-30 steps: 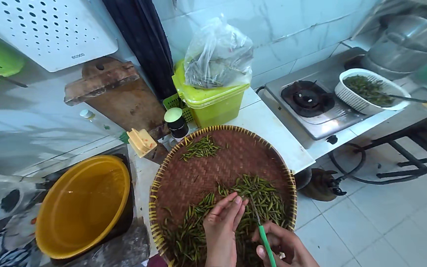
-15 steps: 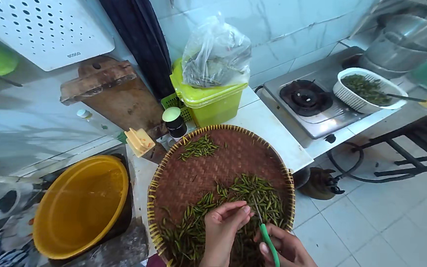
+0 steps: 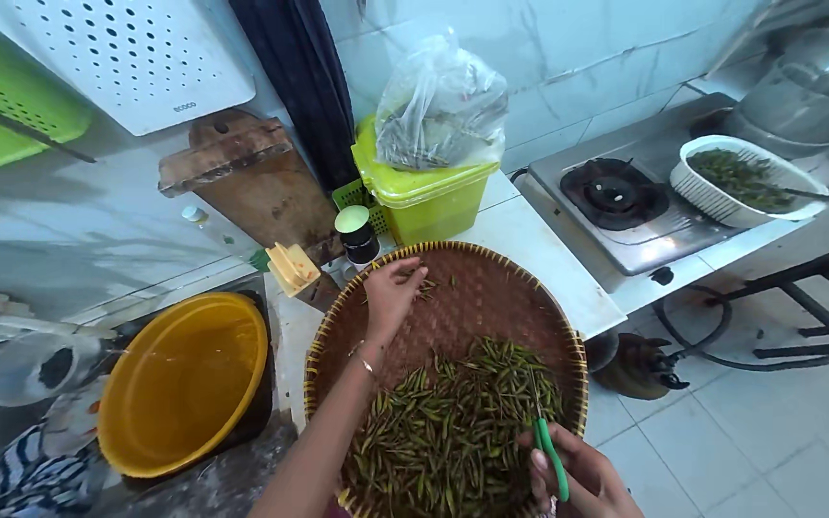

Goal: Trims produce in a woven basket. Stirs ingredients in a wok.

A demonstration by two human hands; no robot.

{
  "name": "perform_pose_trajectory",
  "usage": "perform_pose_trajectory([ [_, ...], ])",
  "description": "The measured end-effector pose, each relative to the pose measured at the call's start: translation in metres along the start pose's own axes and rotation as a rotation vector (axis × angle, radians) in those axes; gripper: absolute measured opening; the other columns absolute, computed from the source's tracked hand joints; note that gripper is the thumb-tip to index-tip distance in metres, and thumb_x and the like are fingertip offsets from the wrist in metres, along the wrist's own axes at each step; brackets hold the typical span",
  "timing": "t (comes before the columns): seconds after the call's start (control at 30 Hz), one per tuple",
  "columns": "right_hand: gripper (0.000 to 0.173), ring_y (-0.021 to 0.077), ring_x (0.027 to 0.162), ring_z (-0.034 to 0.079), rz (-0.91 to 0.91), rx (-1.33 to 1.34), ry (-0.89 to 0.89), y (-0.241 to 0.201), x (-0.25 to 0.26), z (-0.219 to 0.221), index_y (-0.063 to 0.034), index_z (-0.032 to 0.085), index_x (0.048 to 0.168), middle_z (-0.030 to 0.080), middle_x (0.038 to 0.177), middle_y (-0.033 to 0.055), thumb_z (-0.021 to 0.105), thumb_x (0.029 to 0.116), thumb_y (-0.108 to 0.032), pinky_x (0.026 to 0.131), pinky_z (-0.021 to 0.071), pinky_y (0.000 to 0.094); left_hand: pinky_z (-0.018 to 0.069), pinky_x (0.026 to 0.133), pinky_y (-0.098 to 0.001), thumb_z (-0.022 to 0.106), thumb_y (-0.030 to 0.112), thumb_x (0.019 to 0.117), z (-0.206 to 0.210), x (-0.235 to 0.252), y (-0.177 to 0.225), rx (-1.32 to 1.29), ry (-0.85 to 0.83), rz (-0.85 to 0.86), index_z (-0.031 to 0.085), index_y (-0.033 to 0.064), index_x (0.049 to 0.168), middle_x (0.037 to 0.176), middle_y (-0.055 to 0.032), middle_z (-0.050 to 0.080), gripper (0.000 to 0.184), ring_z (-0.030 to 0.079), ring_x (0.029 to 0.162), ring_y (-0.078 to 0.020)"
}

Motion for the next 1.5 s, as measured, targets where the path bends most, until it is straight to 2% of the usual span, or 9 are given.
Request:
perform_pose_trajectory([
  [0.07, 0.026, 0.0163, 0.07, 0.068, -0.014, 0.006, 0.001, 0.002, -0.002, -0.001, -0.0018, 0.06, 0.124, 0.07, 0.085, 0.0062, 0.061, 0.1041, -0.018, 0.053, 0.0549, 0.0308, 0.0639, 0.064, -0.0432, 0.079, 0.023, 0.0927, -0.007, 0.0, 0.007, 0.068, 0.075, 0.03, 0.072, 0.0132, 0.127, 0.115, -0.0097, 0.075, 0.037, 0.075, 0.077, -0.025],
  [0.17, 0.025, 0.016, 0.069, 0.067, -0.019, 0.011, 0.014, 0.003, -0.005, -0.002, -0.0021, 0.06, 0.124, 0.07, 0.086, 0.0059, 0.06, 0.1045, -0.018, 0.052, 0.0547, 0.0303, 0.0626, 0.07, -0.0418, 0.077, 0.026, 0.0945, -0.016, -0.016, 0.013, 0.233, 0.107, 0.186, 0.067, 0.0163, 0.134, 0.139, -0.0095, 0.061, 0.042, 0.072, 0.092, -0.023],
  [0.27, 0.025, 0.0158, 0.069, 0.068, -0.016, 0.01, 0.025, 0.0, -0.004, -0.004, -0.0022, 0.06, 0.124, 0.07, 0.085, 0.0055, 0.06, 0.1041, -0.017, 0.052, 0.0549, 0.0305, 0.0625, 0.075, -0.0414, 0.071, 0.017, 0.0965, -0.012, -0.037, 0.001, 0.356, -0.154, 0.216, 0.074, 0.0125, 0.117, 0.117, -0.0089, 0.068, 0.021, 0.071, 0.09, -0.0204],
  [0.4, 0.024, 0.0154, 0.067, 0.067, -0.015, 0.0, -0.001, -0.003, 0.001, -0.004, -0.002, 0.061, 0.123, 0.07, 0.084, 0.0056, 0.061, 0.1031, -0.016, 0.052, 0.0545, 0.0296, 0.0574, 0.088, -0.05, 0.066, 0.037, 0.0983, 0.006, -0.072, -0.024, 0.632, -0.594, -0.149, 0.066, 0.0103, 0.126, 0.105, -0.0087, 0.072, 0.038, 0.07, 0.094, -0.0257],
  [0.57, 0.026, 0.0151, 0.066, 0.067, -0.019, -0.035, -0.041, -0.01, 0.011, 0.004, -0.0023, 0.06, 0.123, 0.07, 0.084, 0.0053, 0.062, 0.1022, -0.017, 0.053, 0.0555, 0.0295, 0.0541, 0.094, -0.0485, 0.07, 0.038, 0.0956, 0.023, -0.083, -0.034, 0.631, -0.578, -0.262, 0.069, 0.0111, 0.119, 0.109, -0.0081, 0.071, 0.036, 0.068, 0.104, -0.025],
  [0.8, 0.027, 0.0152, 0.067, 0.067, -0.03, -0.049, -0.038, -0.009, 0.008, 0.0, -0.0012, 0.06, 0.124, 0.07, 0.084, 0.0059, 0.062, 0.1028, -0.018, 0.053, 0.0543, 0.029, 0.0593, 0.078, -0.0349, 0.083, 0.027, 0.0862, -0.014, -0.075, -0.038, 0.274, -0.43, -0.328, 0.075, 0.0128, 0.103, 0.095, 0.0, 0.074, 0.024, 0.07, 0.082, -0.0122],
  [0.9, 0.026, 0.0138, 0.066, 0.066, -0.019, -0.041, -0.037, -0.004, 0.006, -0.001, -0.0015, 0.06, 0.124, 0.07, 0.084, 0.005, 0.062, 0.1029, -0.017, 0.053, 0.0538, 0.0282, 0.0594, 0.076, -0.0313, 0.083, 0.025, 0.0869, -0.019, -0.085, -0.034, 0.275, -0.39, -0.353, 0.075, 0.0127, 0.108, 0.095, 0.0012, 0.075, 0.026, 0.071, 0.081, -0.0103],
  [1.3, 0.028, 0.0159, 0.067, 0.067, -0.026, -0.034, -0.052, -0.007, 0.009, -0.002, -0.0015, 0.06, 0.125, 0.07, 0.084, 0.0061, 0.063, 0.1026, -0.019, 0.053, 0.055, 0.0302, 0.0556, 0.093, -0.0446, 0.073, 0.033, 0.0937, 0.04, -0.099, -0.017, 0.573, -0.37, -0.426, 0.074, 0.011, 0.114, 0.104, -0.0027, 0.076, 0.03, 0.071, 0.101, -0.0189],
  [1.5, 0.027, 0.0143, 0.068, 0.067, -0.031, -0.03, -0.034, -0.004, 0.007, -0.003, -0.0022, 0.06, 0.124, 0.07, 0.084, 0.0049, 0.064, 0.1018, -0.017, 0.054, 0.0543, 0.029, 0.0555, 0.092, -0.0472, 0.068, 0.03, 0.0964, 0.064, -0.094, -0.008, 0.639, -0.362, -0.42, 0.072, 0.0131, 0.117, 0.11, -0.0043, 0.074, 0.027, 0.07, 0.104, -0.0227],
])
Point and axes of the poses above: each hand's wrist, its own x-axis towards the middle knuckle, its own z-axis out of the palm, y = z × x, the point moved 2 cm from there along x, towards the middle knuckle
